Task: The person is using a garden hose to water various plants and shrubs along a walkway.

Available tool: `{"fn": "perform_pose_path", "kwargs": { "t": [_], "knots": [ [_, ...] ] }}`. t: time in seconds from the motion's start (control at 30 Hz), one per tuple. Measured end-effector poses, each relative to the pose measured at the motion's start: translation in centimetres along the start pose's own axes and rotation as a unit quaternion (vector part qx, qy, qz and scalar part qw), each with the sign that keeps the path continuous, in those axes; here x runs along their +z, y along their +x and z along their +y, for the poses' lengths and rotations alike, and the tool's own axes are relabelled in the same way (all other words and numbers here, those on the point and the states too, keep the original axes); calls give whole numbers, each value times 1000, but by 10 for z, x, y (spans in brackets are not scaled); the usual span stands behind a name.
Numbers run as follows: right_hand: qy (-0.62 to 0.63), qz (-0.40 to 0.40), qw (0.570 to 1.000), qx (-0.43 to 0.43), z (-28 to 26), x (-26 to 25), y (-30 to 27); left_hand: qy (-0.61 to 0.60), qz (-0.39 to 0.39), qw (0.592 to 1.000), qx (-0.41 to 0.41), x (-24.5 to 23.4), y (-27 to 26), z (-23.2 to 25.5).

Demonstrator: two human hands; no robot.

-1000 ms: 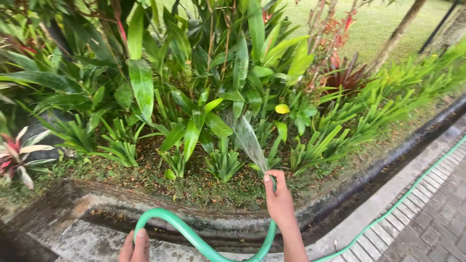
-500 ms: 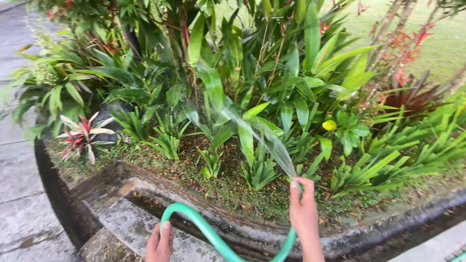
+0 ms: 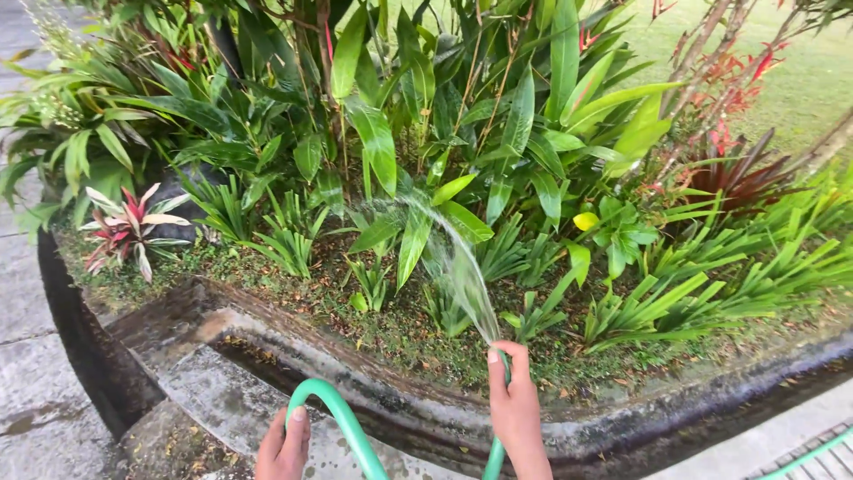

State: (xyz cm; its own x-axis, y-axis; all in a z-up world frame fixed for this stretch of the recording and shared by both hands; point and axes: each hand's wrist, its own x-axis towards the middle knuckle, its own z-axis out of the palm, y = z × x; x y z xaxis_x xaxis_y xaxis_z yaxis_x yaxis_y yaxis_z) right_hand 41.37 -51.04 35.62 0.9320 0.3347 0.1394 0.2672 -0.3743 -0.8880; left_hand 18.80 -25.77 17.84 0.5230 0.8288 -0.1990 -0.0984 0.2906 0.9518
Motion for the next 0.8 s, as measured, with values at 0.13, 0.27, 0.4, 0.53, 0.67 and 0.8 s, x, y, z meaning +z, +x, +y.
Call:
{"fn": "perform_pose_path", "kwargs": {
  "t": [0.13,0.27,0.4,0.53,0.67,0.8],
  "knots": [
    [-26,-28,997,62,-33,1,-5,85,8,996,22,-8,10,-17],
    [-26,-82,996,8,-60,20,-8,59,4,998,17,-8,24,-42],
    [14,-139,987,-75,-87,27,-3,64,15,996,57,-4,26,-41],
    [17,-186,978,-93,-85,25,4,2,-8,1000,28,-2,23,-29],
    [-8,-135,990,-35,-56,2,18,36,11,999,23,-12,21,-46],
    [-21,-36,999,20,-10,-40,29,106,39,992,54,9,-8,-20]
  ]
}}
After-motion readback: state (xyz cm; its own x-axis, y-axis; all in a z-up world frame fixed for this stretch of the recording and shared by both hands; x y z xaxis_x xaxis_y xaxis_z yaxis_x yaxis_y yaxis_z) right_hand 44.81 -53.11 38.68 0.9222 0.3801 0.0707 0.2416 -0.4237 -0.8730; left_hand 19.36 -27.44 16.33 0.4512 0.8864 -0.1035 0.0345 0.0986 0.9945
